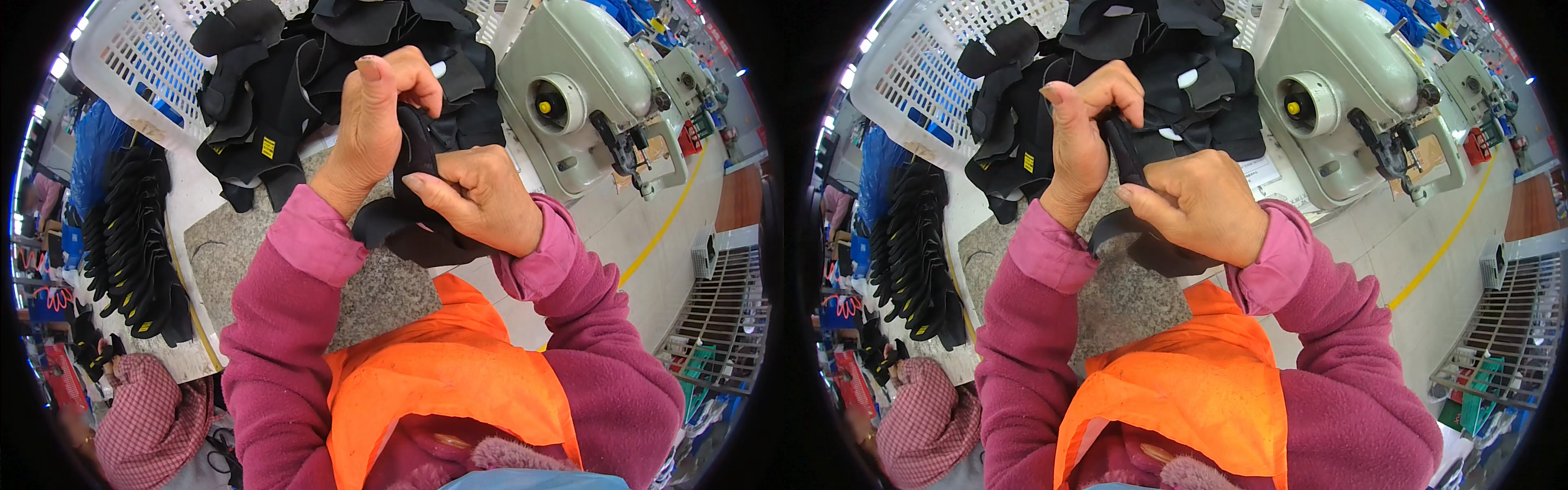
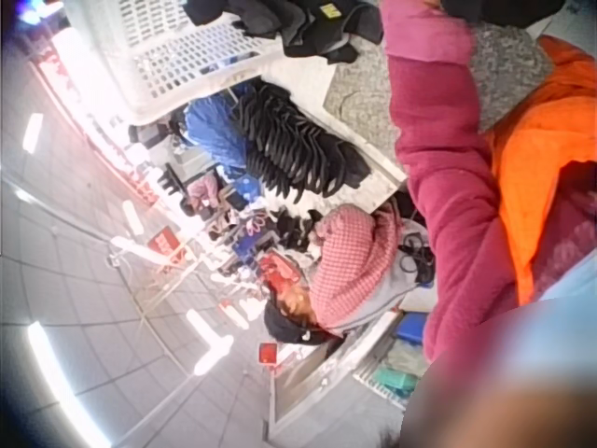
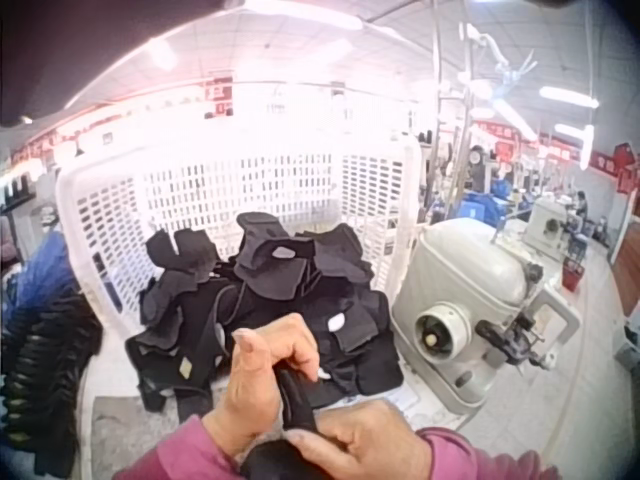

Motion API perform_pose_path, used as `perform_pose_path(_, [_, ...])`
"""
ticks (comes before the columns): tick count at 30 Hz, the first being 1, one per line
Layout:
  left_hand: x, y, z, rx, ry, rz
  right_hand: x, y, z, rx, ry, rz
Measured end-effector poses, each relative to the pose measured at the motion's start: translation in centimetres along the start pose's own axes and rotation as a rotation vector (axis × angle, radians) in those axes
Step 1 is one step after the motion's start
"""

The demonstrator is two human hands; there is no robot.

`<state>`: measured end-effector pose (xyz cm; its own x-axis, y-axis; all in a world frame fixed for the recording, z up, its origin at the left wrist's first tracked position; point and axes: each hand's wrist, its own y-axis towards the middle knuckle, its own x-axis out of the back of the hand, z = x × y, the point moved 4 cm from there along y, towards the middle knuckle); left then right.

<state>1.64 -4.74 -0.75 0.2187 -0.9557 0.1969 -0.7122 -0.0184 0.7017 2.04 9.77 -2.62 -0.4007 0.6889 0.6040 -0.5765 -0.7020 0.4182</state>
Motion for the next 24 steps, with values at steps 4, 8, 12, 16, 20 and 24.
perform_pose_path(4, [-0.5, 0.1, -0.1, 0.027, 0.061, 0.096, -0.3, -0.3, 1.0, 0.259, -0.348, -0.145])
perform_pose_path(8, [-0.9, 0.0, 0.4, -0.085, 0.028, 0.134, -1.2, -0.7, 0.7, 0.234, -0.339, -0.226])
perform_pose_path(12, [-0.6, -0.1, 0.5, -0.158, -0.056, 0.146, -0.9, -0.6, 0.6, 0.191, -0.273, -0.174])
perform_pose_path(16, [0.7, -0.8, -0.6, -0.050, 0.264, -0.080, 2.5, 0.0, -0.4, 0.091, -0.278, 0.134])
perform_pose_path(20, [0.7, -1.3, -1.6, 0.083, 0.136, -0.389, 3.7, 3.2, -1.6, -0.061, 0.454, -0.016])
perform_pose_path(24, [-2.2, -1.7, -1.3, 0.182, -0.052, -0.569, -2.1, 6.1, -1.1, 0.185, 0.650, -0.081])
